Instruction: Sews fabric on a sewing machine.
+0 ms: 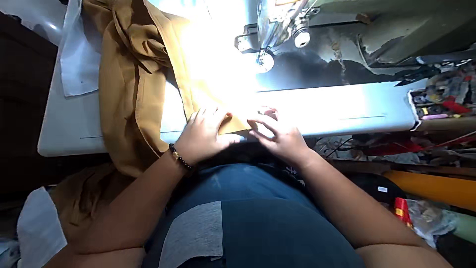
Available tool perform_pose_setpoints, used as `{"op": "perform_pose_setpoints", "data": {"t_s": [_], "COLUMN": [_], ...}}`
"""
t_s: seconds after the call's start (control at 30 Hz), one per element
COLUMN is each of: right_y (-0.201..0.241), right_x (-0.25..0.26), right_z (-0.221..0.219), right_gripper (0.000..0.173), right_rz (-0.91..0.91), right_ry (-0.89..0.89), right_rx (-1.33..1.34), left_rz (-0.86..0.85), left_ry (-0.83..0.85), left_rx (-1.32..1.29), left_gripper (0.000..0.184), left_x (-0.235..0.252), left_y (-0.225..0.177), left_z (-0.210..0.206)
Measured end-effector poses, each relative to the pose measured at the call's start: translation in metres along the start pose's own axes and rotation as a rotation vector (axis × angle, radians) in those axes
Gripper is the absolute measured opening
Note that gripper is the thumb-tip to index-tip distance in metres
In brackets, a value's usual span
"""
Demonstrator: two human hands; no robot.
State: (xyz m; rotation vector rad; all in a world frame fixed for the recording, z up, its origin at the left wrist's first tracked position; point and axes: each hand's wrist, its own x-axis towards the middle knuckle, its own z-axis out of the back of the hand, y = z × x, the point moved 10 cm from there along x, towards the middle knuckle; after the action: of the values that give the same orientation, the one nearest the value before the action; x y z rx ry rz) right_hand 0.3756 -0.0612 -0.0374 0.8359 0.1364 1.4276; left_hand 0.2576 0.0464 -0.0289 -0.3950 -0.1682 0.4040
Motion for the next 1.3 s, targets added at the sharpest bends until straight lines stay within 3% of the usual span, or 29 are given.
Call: {"op": "perform_pose_setpoints", "data": {"t_s": [0.07,0.13,0.27,0.43,0.47,0.57,0.6,0.67,0.73,0.8,0.87,0.93,1.0,1.07,1.13,1.17,1.27,1.3], "right_y": [0.001,-0.001,-0.008,0.031,0.04,0.046,0.04,0.015,-0.008,-0.018,-0.021,-0.011,0.003,0.012,0.001,-0.014,-0.04,-0.033], "right_x": [0.011,0.018,0.022,0.039,0.045,0.065,0.069,0.073,0.067,0.055,0.045,0.042,0.037,0.033,0.035,0.038,0.038,0.037], "right_z": [0.007,0.014,0.013,-0.003,-0.01,-0.019,-0.014,0.01,0.035,0.035,0.024,0.025,0.019,0.008,0.009,0.012,-0.011,-0.022], "right_gripper": [0.019,0.018,0.022,0.054,0.051,0.015,0.01,0.023,0.032,0.039,0.039,0.022,0.02,0.019,0.016,0.014,0.02,0.024], "right_rz": [0.054,0.075,0.009,0.118,0.146,0.224,0.188,-0.018,-0.162,-0.152,-0.147,-0.03,0.104,0.166,0.069,-0.072,-0.633,-0.715], "right_ry": [-0.075,-0.11,0.011,0.161,0.178,0.066,0.033,-0.025,-0.187,-0.29,-0.283,-0.288,-0.252,-0.188,-0.203,-0.225,-0.245,-0.201], "right_rx": [0.035,0.018,-0.078,-0.094,-0.1,-0.157,-0.198,-0.252,-0.186,-0.068,0.017,-0.056,-0.151,-0.195,0.014,0.275,1.269,1.494], "left_rz": [0.02,0.013,-0.027,0.016,0.04,0.12,0.163,0.267,0.332,0.35,0.366,0.385,0.38,0.419,0.451,0.435,0.222,0.199], "left_ry": [0.046,0.041,0.017,-0.236,-0.296,-0.356,-0.3,-0.135,-0.077,-0.12,-0.169,-0.289,-0.467,-0.557,-0.552,-0.5,-0.29,-0.229], "left_rx": [-0.011,-0.046,-0.112,0.001,0.029,0.152,0.197,0.203,0.161,0.08,0.029,-0.081,-0.374,-0.943,-1.417,-1.477,-1.25,-1.237], "left_gripper": [0.062,0.05,0.025,0.017,0.017,0.013,0.017,0.023,0.019,0.017,0.011,0.009,0.012,0.02,0.029,0.029,0.016,0.024], "left_x": [-0.004,-0.01,-0.021,-0.02,-0.019,-0.015,-0.014,-0.017,-0.025,-0.03,-0.031,-0.031,-0.034,-0.03,-0.022,-0.018,-0.007,-0.006], "left_y": [0.006,0.01,0.014,-0.002,-0.008,-0.019,-0.015,0.003,0.02,0.022,0.026,0.043,0.06,0.063,0.057,0.055,0.053,0.053], "left_z": [-0.003,0.002,0.004,0.024,0.031,0.045,0.043,0.032,0.023,0.023,0.026,0.038,0.046,0.039,0.027,0.022,0.015,0.009]}}
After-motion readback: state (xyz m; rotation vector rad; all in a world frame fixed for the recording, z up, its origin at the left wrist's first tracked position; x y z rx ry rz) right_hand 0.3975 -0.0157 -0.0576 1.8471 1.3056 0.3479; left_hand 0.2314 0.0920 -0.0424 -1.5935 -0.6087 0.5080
